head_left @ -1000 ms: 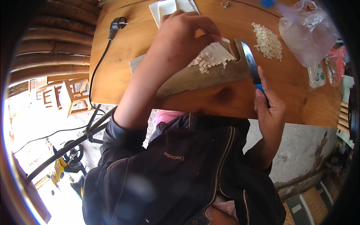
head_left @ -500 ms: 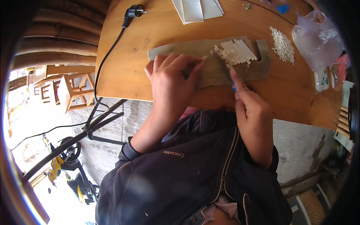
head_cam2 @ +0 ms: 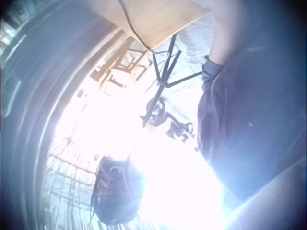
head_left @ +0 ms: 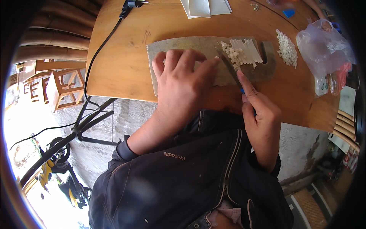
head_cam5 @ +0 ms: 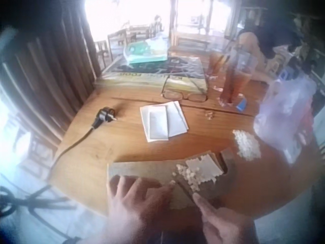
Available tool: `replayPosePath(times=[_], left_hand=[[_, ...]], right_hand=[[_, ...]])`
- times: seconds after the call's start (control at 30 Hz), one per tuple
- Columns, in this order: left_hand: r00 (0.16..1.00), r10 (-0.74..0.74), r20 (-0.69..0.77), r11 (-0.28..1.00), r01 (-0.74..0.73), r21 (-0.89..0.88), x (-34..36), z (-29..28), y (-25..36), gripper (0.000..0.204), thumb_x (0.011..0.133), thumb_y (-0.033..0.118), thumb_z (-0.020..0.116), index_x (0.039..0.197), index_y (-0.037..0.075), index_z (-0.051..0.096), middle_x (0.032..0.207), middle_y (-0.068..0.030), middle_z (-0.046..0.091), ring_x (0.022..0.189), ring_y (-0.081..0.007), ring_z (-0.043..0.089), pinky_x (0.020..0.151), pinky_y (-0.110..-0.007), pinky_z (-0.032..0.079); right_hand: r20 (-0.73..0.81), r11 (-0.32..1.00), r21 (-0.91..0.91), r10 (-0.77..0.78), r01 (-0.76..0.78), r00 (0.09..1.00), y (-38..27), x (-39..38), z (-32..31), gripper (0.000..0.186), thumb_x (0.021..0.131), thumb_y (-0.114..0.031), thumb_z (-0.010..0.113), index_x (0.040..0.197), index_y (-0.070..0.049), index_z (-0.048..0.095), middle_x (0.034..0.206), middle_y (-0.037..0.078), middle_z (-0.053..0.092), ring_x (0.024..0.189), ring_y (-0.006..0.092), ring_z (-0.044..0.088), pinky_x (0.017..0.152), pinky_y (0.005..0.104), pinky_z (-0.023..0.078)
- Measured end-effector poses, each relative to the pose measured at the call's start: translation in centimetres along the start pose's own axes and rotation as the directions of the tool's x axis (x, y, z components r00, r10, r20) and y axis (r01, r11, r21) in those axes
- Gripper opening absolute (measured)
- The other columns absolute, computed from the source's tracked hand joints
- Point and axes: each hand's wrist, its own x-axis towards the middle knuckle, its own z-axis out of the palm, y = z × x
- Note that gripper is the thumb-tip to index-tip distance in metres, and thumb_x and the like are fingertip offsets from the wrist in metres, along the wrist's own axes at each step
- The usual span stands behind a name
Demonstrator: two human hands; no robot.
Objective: The person uses a knife to cut a small rectangular piece of light-colored wood into thin strips and then into small cubes on a wooden cutting board. The cut pieces accumulate on the board as the person continues cutting.
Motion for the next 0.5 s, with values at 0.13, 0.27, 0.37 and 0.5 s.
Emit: replayPosePath(times=[0.13,0.27,0.37,0.5], left_hand=[[1.000,0.018,0.023,0.997,-0.020,0.072,-0.6,0.0,0.3,0.032,0.083,0.017,0.080,0.115,0.021,0.078,0.105,0.0037,0.067,0.103,-0.0221,0.059,0.101,-0.044,0.038],[0.999,0.037,0.036,0.998,-0.038,0.043,-1.1,0.5,0.2,0.039,0.084,0.017,0.065,0.123,0.012,0.071,0.115,-0.0018,0.062,0.109,-0.0258,0.057,0.102,-0.056,0.036],[0.999,0.015,0.048,0.997,-0.019,0.081,-1.2,0.5,0.5,0.039,0.083,0.018,0.066,0.122,0.015,0.073,0.115,0.0000,0.063,0.108,-0.0246,0.057,0.102,-0.052,0.036],[0.998,-0.002,0.059,0.997,-0.003,0.077,-1.2,0.4,0.6,0.040,0.082,0.019,0.066,0.122,0.015,0.073,0.115,0.0001,0.062,0.108,-0.0248,0.057,0.102,-0.052,0.036]], right_hand=[[0.004,0.995,-0.024,-0.094,0.094,0.996,1.3,0.9,-0.6,0.064,0.087,0.019,0.057,0.142,-0.013,0.067,0.083,0.018,0.065,0.070,0.0208,0.062,0.073,0.0300,0.054],[0.090,0.973,-0.127,-0.181,0.192,0.979,2.3,1.8,-1.6,0.067,0.083,0.019,0.060,0.141,-0.013,0.068,0.081,0.016,0.066,0.071,0.0211,0.066,0.072,0.0320,0.055],[0.130,0.968,-0.156,-0.176,0.195,0.976,2.2,2.2,-1.9,0.069,0.080,0.018,0.062,0.141,-0.013,0.069,0.080,0.016,0.066,0.069,0.0218,0.065,0.071,0.0321,0.054],[0.137,0.961,-0.177,-0.190,0.212,0.972,2.3,2.5,-2.0,0.070,0.079,0.015,0.065,0.142,-0.016,0.068,0.076,0.013,0.060,0.065,0.0242,0.061,0.066,0.0364,0.052]])
